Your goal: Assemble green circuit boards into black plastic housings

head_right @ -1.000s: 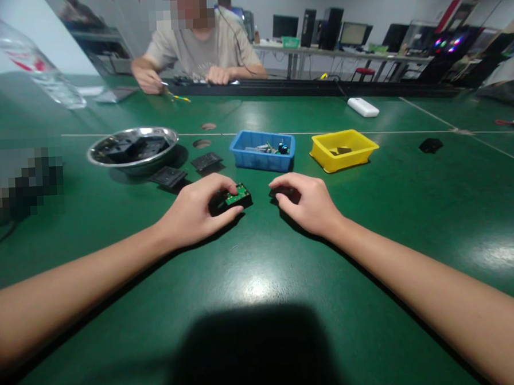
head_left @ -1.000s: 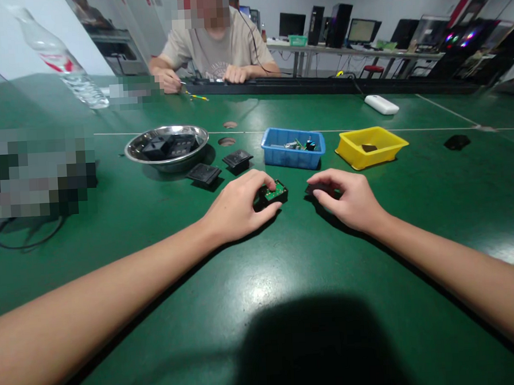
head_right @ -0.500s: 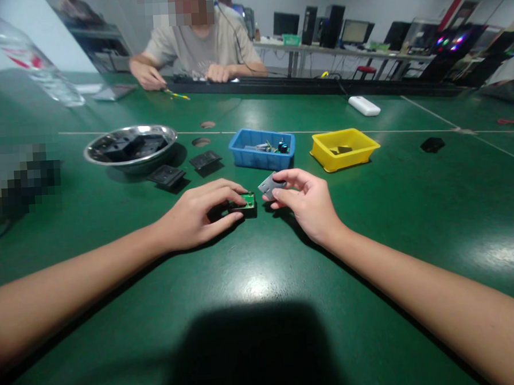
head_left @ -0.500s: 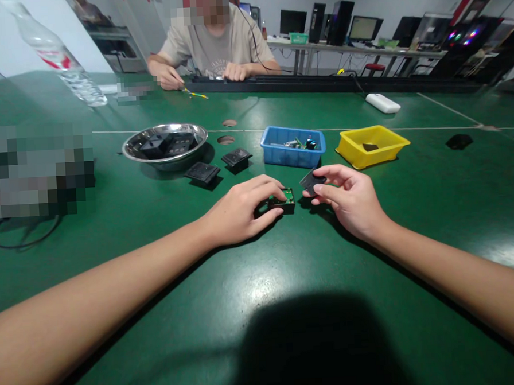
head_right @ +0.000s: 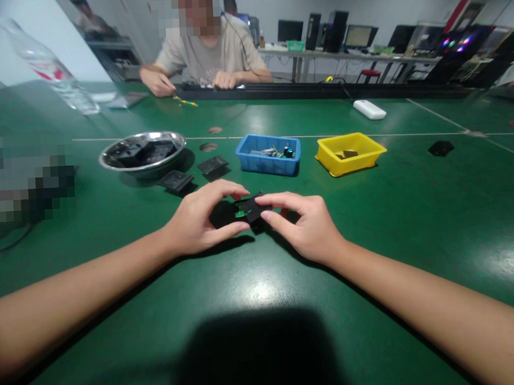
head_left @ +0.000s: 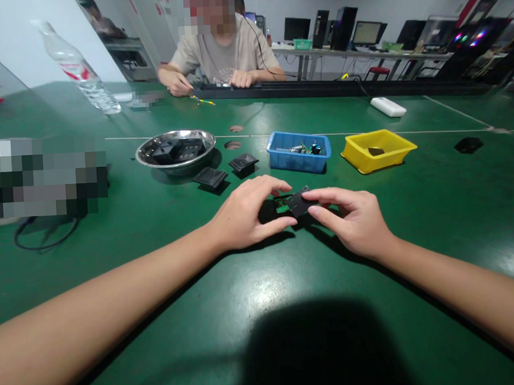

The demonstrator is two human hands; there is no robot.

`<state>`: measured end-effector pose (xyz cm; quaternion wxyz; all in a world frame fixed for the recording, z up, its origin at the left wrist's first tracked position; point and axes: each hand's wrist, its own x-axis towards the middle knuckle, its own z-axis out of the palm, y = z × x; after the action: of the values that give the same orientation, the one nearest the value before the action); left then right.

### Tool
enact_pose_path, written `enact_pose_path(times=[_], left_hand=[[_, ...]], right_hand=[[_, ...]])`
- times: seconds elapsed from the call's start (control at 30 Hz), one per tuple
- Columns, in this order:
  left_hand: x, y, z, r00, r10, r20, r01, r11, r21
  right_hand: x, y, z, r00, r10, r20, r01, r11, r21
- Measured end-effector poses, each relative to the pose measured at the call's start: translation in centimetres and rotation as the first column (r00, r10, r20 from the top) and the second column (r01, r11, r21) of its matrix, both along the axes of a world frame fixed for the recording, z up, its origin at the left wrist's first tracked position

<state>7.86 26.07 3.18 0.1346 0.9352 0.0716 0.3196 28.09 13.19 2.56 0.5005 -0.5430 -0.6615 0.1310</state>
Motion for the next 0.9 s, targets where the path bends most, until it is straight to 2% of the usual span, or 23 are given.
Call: enact_pose_path(times=[0.17, 0.43, 0.63, 0.77, 0.9], left_hand=[[0.0, -0.1, 0.1, 0.998, -0.019, 0.061, 0.013, 0.996, 0.084], [0.0, -0.1, 0.0, 0.997, 0.008, 0.080, -0.020, 0.989, 0.148], [0.0, -0.1, 0.1, 0.997, 0.025, 0.078, -0.044, 0.966, 0.256], [0.0, -0.2, 0.2, 0.997, 0.033, 0.074, -0.055, 0.948, 0.313], [0.0, -0.3, 0.2, 0.999, 0.038, 0.030, -0.045, 0.950, 0.309]], right_hand=[[-0.2, -0.2, 0.3, 0.990, 0.059, 0.129, -0.065, 0.997, 0.040], [0.3, 0.0, 0.1, 0.982, 0.040, 0.187, -0.060, 0.993, 0.105], [1.3, 0.8, -0.1, 0.940, 0.054, 0.336, -0.120, 0.977, 0.179], [1.3, 1.0, -0.1, 0.925, 0.066, 0.374, -0.152, 0.967, 0.206], [1.1, 0.9, 0.1, 0.927, 0.066, 0.368, -0.143, 0.972, 0.186]])
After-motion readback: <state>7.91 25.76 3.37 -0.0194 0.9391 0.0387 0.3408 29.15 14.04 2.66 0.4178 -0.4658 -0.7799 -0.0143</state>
